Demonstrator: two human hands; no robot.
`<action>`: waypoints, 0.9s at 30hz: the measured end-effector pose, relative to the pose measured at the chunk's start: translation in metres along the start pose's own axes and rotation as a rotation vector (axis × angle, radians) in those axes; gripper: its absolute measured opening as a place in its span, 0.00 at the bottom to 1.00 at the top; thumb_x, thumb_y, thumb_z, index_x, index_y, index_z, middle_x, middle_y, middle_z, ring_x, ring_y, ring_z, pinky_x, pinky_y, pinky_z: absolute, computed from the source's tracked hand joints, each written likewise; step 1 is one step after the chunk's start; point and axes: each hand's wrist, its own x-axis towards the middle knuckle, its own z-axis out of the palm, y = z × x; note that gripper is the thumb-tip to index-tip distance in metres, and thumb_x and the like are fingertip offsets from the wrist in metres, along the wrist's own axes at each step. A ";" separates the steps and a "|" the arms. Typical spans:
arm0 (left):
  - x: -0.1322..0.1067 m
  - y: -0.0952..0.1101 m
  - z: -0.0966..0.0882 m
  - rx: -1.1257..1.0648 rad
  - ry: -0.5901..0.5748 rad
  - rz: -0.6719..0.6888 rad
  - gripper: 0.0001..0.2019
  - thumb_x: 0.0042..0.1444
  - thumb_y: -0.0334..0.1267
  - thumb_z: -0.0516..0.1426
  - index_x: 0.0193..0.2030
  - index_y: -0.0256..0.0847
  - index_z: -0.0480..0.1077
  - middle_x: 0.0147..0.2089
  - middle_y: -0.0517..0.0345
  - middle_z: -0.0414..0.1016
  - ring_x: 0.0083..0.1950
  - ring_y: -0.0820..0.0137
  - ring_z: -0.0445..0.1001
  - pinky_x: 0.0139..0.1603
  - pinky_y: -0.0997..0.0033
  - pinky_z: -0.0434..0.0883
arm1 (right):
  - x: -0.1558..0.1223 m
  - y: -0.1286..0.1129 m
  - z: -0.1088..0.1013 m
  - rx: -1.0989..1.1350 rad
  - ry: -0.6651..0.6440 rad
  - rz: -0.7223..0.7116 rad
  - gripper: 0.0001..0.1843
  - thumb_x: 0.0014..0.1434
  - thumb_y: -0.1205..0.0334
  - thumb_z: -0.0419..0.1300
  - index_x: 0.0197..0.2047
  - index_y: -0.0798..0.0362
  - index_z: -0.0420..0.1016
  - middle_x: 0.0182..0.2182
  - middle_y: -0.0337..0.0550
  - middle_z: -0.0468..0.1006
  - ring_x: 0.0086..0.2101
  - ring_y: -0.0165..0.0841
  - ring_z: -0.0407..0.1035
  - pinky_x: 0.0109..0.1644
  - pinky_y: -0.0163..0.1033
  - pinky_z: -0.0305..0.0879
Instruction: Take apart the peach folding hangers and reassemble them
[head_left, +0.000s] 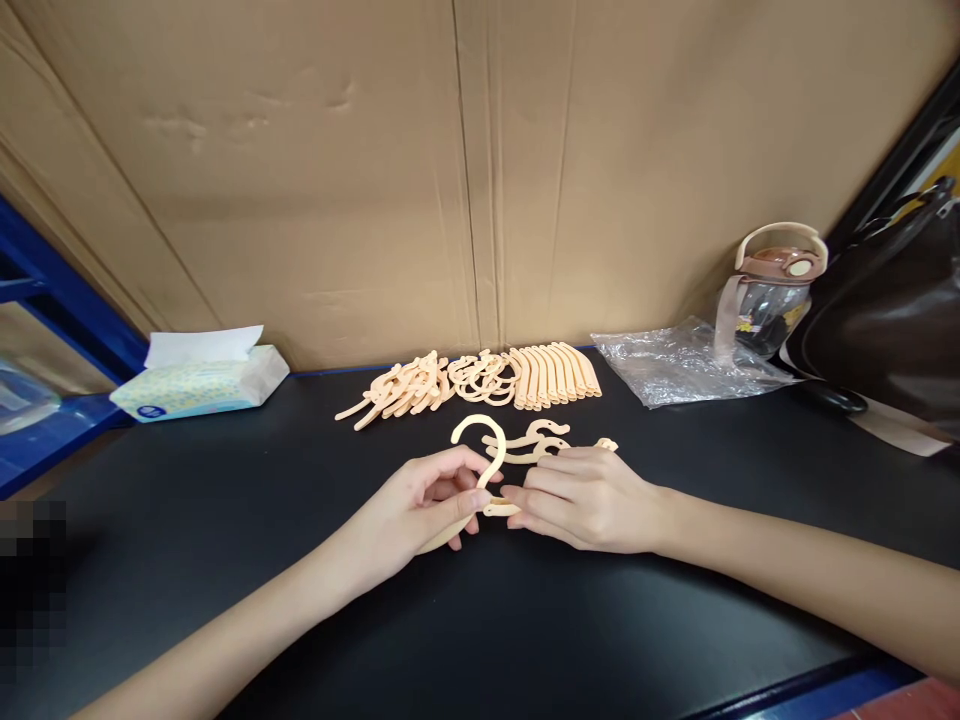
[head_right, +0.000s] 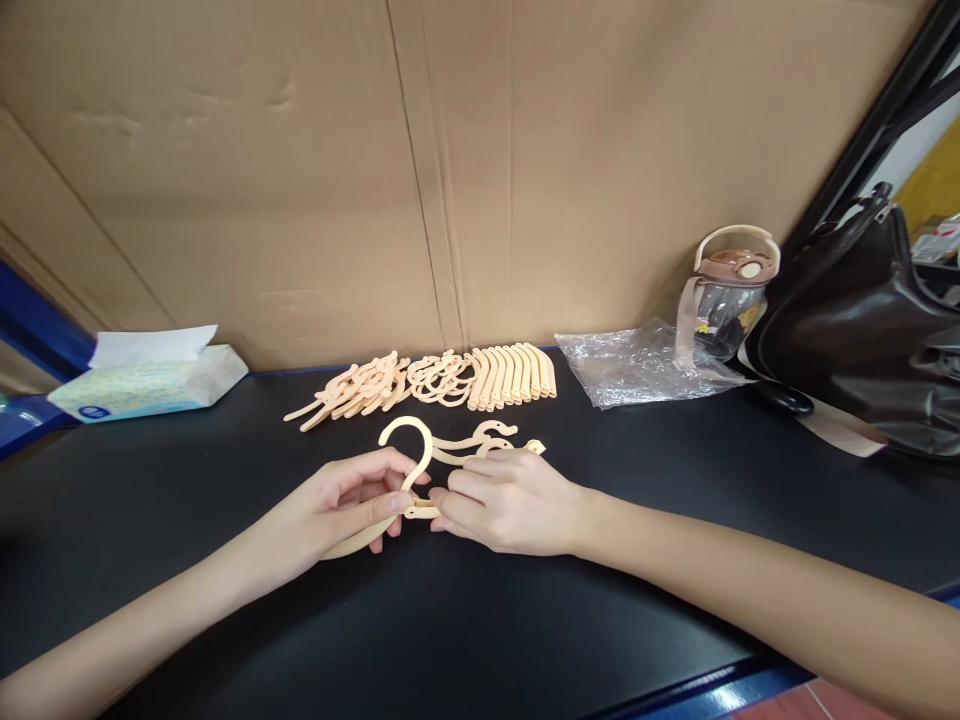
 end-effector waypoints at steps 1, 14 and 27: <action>0.001 -0.001 0.000 0.006 0.006 0.005 0.13 0.58 0.48 0.57 0.43 0.41 0.68 0.33 0.61 0.66 0.33 0.71 0.70 0.30 0.74 0.72 | 0.000 0.000 0.000 0.004 -0.003 0.006 0.20 0.73 0.60 0.46 0.37 0.59 0.76 0.24 0.37 0.69 0.25 0.28 0.63 0.27 0.36 0.55; -0.012 0.006 0.018 0.720 0.100 0.041 0.13 0.65 0.50 0.45 0.38 0.44 0.56 0.26 0.66 0.63 0.26 0.69 0.65 0.27 0.72 0.57 | -0.004 0.001 0.004 0.121 -0.026 0.120 0.21 0.73 0.58 0.45 0.35 0.57 0.74 0.24 0.39 0.70 0.25 0.28 0.66 0.28 0.34 0.57; -0.006 0.008 0.019 1.086 0.008 -0.107 0.04 0.69 0.38 0.42 0.43 0.43 0.54 0.32 0.61 0.72 0.30 0.62 0.74 0.28 0.71 0.59 | -0.002 0.000 0.004 0.154 -0.036 0.090 0.23 0.74 0.58 0.44 0.37 0.58 0.75 0.22 0.37 0.67 0.23 0.29 0.61 0.27 0.36 0.52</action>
